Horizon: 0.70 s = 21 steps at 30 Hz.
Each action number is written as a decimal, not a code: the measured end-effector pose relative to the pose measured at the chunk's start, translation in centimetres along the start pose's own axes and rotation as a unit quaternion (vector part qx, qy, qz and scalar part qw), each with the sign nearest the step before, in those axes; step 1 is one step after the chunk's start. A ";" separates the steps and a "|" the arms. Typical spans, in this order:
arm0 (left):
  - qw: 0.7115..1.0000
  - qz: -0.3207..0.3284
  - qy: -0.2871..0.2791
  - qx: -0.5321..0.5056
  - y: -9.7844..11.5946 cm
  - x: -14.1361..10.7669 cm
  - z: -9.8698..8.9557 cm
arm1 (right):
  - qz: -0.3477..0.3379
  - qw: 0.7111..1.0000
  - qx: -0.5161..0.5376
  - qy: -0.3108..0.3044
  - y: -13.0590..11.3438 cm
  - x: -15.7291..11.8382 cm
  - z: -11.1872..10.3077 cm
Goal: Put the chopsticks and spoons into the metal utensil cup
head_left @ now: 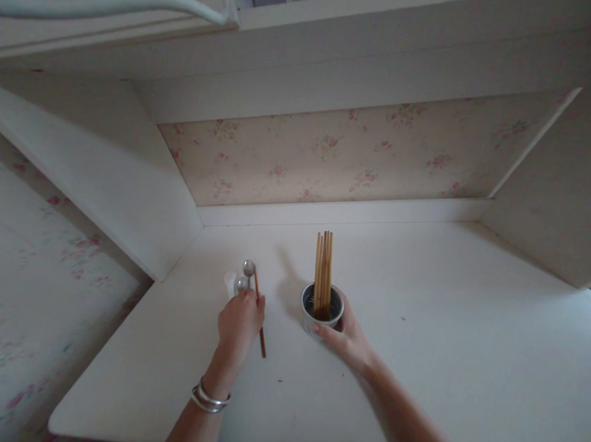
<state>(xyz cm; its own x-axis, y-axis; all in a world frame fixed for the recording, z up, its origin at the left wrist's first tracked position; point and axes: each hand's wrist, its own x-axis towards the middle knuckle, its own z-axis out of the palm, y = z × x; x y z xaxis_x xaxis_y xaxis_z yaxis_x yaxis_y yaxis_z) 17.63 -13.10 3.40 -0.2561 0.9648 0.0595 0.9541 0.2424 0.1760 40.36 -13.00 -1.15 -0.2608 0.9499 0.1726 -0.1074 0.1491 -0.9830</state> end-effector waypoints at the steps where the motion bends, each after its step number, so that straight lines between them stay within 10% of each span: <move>1: 1.000 -0.007 -0.008 0.027 0.1 0.1 0.1 | 0.000 1.000 0.000 0.001 -0.1 0.0 0.0; 12: 0.995 -0.042 -0.070 0.050 0.4 1.2 1.7 | -0.006 1.000 -0.003 -0.001 -0.4 -0.1 0.0; 21: 0.996 0.050 -0.076 -0.021 1.1 1.7 0.3 | -0.017 1.000 0.009 -0.008 -1.0 -0.1 0.1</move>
<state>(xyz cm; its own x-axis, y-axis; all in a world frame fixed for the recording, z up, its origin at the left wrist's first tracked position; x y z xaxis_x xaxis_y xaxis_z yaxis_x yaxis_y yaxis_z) 18.25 -11.15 3.36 -0.1309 0.9889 -0.0702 0.9653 0.1433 0.2182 40.39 -13.26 -0.15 -0.2710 0.9400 0.2072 -0.1345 0.1761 -0.9751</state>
